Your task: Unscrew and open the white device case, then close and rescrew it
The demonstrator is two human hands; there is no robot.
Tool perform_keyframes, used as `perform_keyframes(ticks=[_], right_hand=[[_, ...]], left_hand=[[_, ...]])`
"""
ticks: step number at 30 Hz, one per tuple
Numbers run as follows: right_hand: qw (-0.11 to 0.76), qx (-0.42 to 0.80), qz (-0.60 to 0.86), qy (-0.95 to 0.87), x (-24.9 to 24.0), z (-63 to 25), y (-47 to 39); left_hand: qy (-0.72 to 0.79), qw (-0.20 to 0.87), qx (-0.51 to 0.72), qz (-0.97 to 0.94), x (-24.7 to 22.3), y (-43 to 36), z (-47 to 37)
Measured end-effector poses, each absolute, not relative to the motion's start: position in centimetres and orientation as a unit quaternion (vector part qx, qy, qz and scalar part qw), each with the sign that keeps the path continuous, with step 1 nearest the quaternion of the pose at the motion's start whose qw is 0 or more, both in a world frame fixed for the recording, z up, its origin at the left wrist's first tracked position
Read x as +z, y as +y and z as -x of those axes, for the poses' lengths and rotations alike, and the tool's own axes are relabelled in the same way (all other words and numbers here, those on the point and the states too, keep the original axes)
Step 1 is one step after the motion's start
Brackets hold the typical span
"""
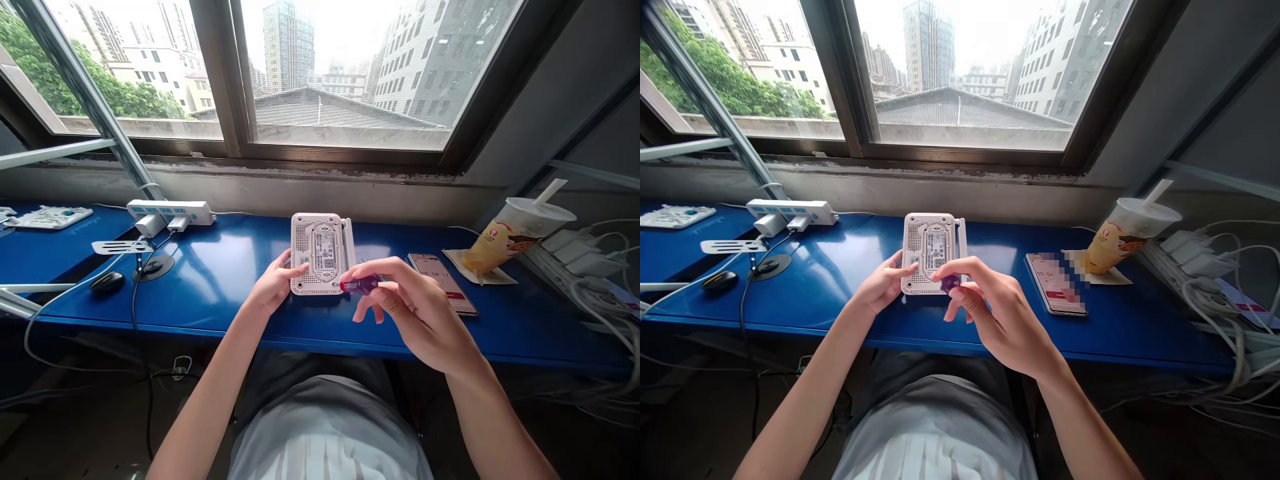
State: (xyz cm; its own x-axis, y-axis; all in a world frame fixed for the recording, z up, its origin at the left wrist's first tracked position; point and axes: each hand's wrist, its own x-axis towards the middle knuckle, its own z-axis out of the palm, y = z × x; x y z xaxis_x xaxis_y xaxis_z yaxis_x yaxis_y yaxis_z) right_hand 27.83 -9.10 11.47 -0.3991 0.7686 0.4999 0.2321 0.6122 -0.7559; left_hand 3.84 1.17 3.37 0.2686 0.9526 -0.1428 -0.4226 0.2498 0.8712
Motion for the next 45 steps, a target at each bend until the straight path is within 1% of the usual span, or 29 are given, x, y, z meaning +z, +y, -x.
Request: perform_keyframes(ticks=[4, 9, 11, 16, 18, 20, 24, 31, 39, 42, 45], right_hand=[[0.433, 0.3, 0.304, -0.794, 11.8, -27.5, -9.3], [0.469, 0.225, 0.331, -0.787, 11.3, -26.9, -9.1], [0.478, 0.217, 0.328, -0.785, 11.3, -26.8, -9.0], [0.45, 0.316, 0.325, -0.77, 11.5, -27.3, -9.0], [0.432, 0.336, 0.33, -0.769, 11.6, -27.5, -9.1], [0.426, 0.339, 0.332, -0.77, 11.6, -27.6, -9.1], [0.444, 0.341, 0.319, -0.765, 11.5, -27.5, -9.0], [0.476, 0.3, 0.326, -0.76, 11.1, -27.6, -8.3], [0.464, 0.363, 0.326, -0.739, 11.2, -27.8, -8.4], [0.461, 0.367, 0.321, -0.742, 11.1, -27.8, -8.4], [0.477, 0.351, 0.32, -0.74, 11.0, -27.5, -8.2]], left_hand=[[0.355, 0.704, 0.487, -0.375, 3.5, 1.1, -3.9], [0.35, 0.705, 0.486, -0.38, 3.6, 0.9, -3.8], [0.353, 0.704, 0.487, -0.379, 3.6, 1.0, -3.8], [0.358, 0.703, 0.491, -0.369, 3.5, 1.0, -3.9], [0.361, 0.703, 0.491, -0.366, 3.5, 1.0, -3.9], [0.362, 0.703, 0.49, -0.366, 3.5, 1.0, -3.9], [0.36, 0.703, 0.488, -0.372, 3.4, 1.1, -3.8], [0.368, 0.701, 0.489, -0.366, 3.5, 1.0, -3.8], [0.37, 0.701, 0.489, -0.365, 3.7, 0.9, -3.9], [0.368, 0.7, 0.489, -0.367, 3.7, 0.9, -3.9], [0.363, 0.701, 0.489, -0.371, 3.5, 1.0, -3.9]])
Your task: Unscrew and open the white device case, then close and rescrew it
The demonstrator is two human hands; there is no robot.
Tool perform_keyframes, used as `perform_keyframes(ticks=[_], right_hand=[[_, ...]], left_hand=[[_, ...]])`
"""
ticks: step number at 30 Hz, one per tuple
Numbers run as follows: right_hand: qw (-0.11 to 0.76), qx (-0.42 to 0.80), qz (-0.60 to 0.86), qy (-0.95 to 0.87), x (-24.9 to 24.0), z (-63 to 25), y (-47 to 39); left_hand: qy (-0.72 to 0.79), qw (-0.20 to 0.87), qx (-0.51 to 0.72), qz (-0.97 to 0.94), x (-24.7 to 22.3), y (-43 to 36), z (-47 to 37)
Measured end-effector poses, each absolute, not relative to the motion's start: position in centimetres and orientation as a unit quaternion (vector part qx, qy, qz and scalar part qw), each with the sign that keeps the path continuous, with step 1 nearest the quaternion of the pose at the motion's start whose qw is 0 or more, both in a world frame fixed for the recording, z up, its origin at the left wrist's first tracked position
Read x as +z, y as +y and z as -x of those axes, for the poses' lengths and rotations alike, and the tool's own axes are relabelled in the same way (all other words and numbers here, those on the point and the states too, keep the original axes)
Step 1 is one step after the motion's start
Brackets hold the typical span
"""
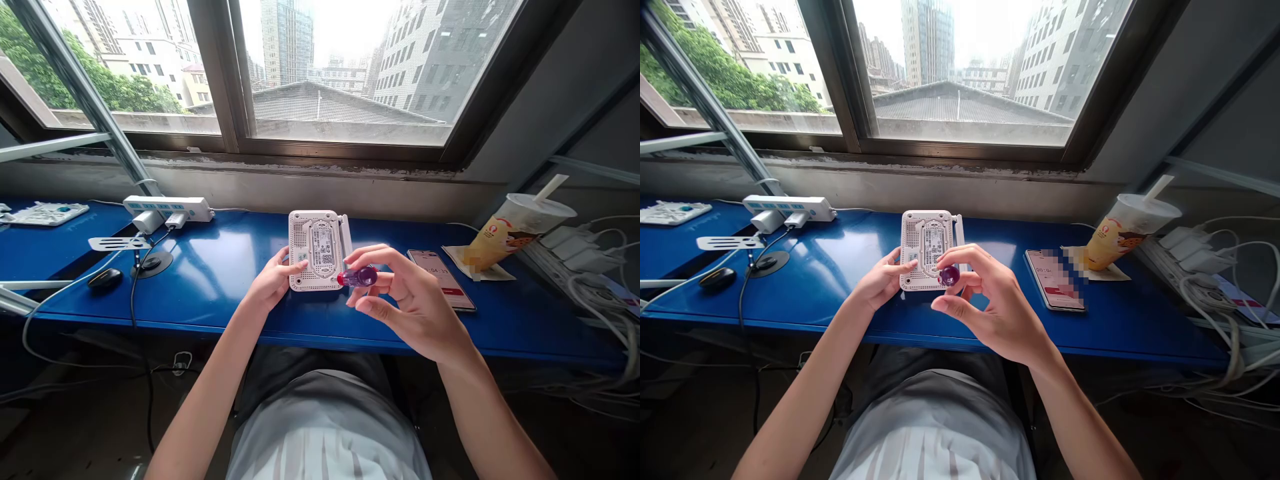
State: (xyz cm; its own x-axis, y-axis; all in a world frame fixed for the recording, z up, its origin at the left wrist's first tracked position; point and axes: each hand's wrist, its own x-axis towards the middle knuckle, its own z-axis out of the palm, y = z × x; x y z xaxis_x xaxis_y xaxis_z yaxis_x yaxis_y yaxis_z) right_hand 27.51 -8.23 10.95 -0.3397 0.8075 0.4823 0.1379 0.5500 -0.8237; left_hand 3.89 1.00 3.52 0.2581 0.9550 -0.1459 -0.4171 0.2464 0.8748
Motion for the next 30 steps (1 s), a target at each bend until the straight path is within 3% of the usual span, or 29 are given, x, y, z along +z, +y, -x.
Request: perform_keyframes(ticks=[15, 23, 30], right_hand=[[0.531, 0.286, 0.347, -0.718, 10.4, -26.5, -8.1], [0.46, 0.296, 0.349, -0.761, 10.6, -26.7, -8.7], [0.514, 0.183, 0.335, -0.768, 10.4, -26.0, -8.5]], left_hand=[[0.372, 0.696, 0.486, -0.375, 3.7, 0.9, -3.9], [0.37, 0.698, 0.494, -0.364, 3.4, 1.1, -4.0], [0.362, 0.702, 0.493, -0.365, 3.3, 1.2, -3.8]])
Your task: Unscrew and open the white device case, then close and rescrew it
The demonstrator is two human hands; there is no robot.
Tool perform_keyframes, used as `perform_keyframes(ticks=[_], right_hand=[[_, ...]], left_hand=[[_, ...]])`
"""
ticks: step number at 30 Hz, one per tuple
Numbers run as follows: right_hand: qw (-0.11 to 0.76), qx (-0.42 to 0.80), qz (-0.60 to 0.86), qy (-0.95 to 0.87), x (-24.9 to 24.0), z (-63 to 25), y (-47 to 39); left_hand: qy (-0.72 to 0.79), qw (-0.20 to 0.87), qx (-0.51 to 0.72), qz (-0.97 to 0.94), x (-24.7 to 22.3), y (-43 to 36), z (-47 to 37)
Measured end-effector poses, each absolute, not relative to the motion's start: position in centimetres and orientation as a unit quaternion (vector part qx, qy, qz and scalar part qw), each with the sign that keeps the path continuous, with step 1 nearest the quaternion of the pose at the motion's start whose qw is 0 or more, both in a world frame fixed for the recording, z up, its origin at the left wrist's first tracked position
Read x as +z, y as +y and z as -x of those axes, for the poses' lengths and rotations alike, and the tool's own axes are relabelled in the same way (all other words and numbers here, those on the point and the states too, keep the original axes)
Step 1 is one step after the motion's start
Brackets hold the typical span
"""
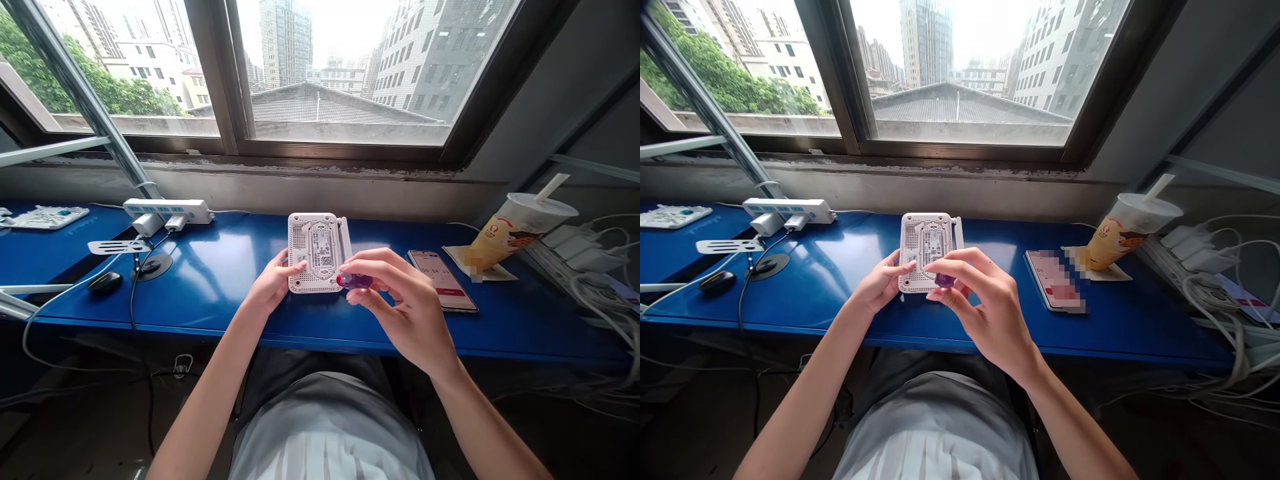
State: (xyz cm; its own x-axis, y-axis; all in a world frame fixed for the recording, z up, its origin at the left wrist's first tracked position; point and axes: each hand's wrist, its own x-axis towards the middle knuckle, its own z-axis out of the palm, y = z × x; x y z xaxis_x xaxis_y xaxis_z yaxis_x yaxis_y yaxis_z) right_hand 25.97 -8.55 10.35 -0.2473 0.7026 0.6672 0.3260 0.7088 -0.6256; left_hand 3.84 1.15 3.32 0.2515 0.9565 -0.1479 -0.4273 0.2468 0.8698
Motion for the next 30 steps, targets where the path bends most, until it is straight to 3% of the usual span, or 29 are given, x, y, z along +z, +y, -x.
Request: perform_keyframes(ticks=[6, 18, 24, 30], right_hand=[[0.547, 0.098, 0.271, -0.786, 10.1, -25.5, -8.9], [0.546, -0.125, 0.33, -0.76, 11.2, -28.2, -9.0], [0.508, -0.263, 0.321, -0.755, 10.7, -29.8, -8.4], [0.437, -0.265, 0.371, -0.776, 7.7, -31.4, -7.9]], left_hand=[[0.363, 0.701, 0.495, -0.364, 3.2, 1.2, -3.8], [0.369, 0.701, 0.498, -0.353, 3.0, 1.3, -3.6], [0.387, 0.693, 0.502, -0.342, 3.3, 1.2, -3.8], [0.401, 0.688, 0.497, -0.344, 3.6, 1.0, -3.9]])
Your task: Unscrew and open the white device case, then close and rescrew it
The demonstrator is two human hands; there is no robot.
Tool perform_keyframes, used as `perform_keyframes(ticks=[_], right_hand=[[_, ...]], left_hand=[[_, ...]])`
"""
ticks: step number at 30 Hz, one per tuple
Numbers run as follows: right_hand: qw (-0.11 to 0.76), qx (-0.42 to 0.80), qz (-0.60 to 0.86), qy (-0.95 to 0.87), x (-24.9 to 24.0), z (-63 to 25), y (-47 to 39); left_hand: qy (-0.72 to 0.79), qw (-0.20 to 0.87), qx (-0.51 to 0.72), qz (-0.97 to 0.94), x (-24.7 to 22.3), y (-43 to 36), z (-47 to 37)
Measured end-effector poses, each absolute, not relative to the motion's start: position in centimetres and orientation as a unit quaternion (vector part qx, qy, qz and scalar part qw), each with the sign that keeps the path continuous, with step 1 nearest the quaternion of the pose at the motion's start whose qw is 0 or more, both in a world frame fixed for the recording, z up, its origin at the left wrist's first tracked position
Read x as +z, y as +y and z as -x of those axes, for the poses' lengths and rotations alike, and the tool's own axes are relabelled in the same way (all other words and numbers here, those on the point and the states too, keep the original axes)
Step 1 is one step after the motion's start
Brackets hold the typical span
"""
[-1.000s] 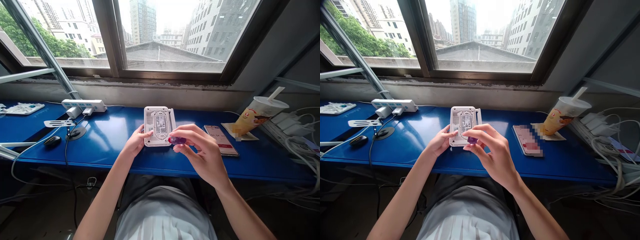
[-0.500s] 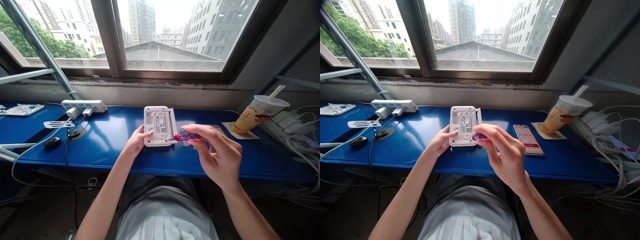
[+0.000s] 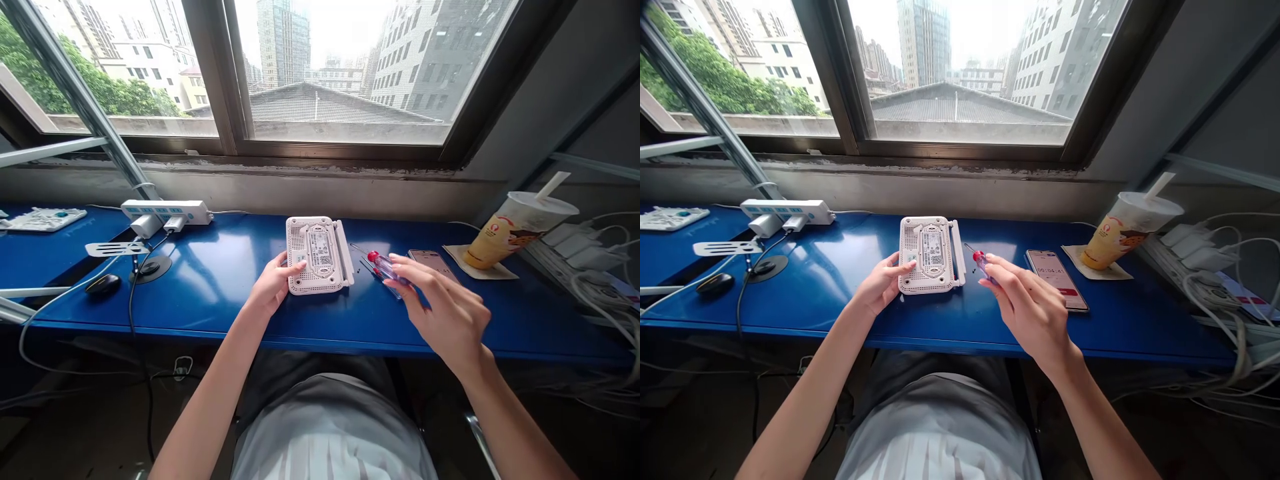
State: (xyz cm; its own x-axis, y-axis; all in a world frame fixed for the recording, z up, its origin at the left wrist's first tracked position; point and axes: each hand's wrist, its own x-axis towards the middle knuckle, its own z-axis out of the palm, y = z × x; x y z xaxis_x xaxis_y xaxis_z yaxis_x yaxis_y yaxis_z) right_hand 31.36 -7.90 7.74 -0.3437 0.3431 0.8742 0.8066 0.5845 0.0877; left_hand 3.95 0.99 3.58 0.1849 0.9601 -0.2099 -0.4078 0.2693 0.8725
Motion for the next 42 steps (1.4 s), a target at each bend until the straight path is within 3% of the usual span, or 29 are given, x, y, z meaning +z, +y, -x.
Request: perform_keyframes(ticks=[14, 42], right_hand=[[0.386, -0.24, 0.415, -0.788, 0.8, -33.3, -7.5], [0.221, -0.195, 0.477, -0.828, 0.3, -32.9, -7.4]], left_hand=[[0.4, 0.686, 0.497, -0.348, 3.7, 0.7, -3.9], [0.403, 0.685, 0.492, -0.356, 3.4, 0.9, -3.9]])
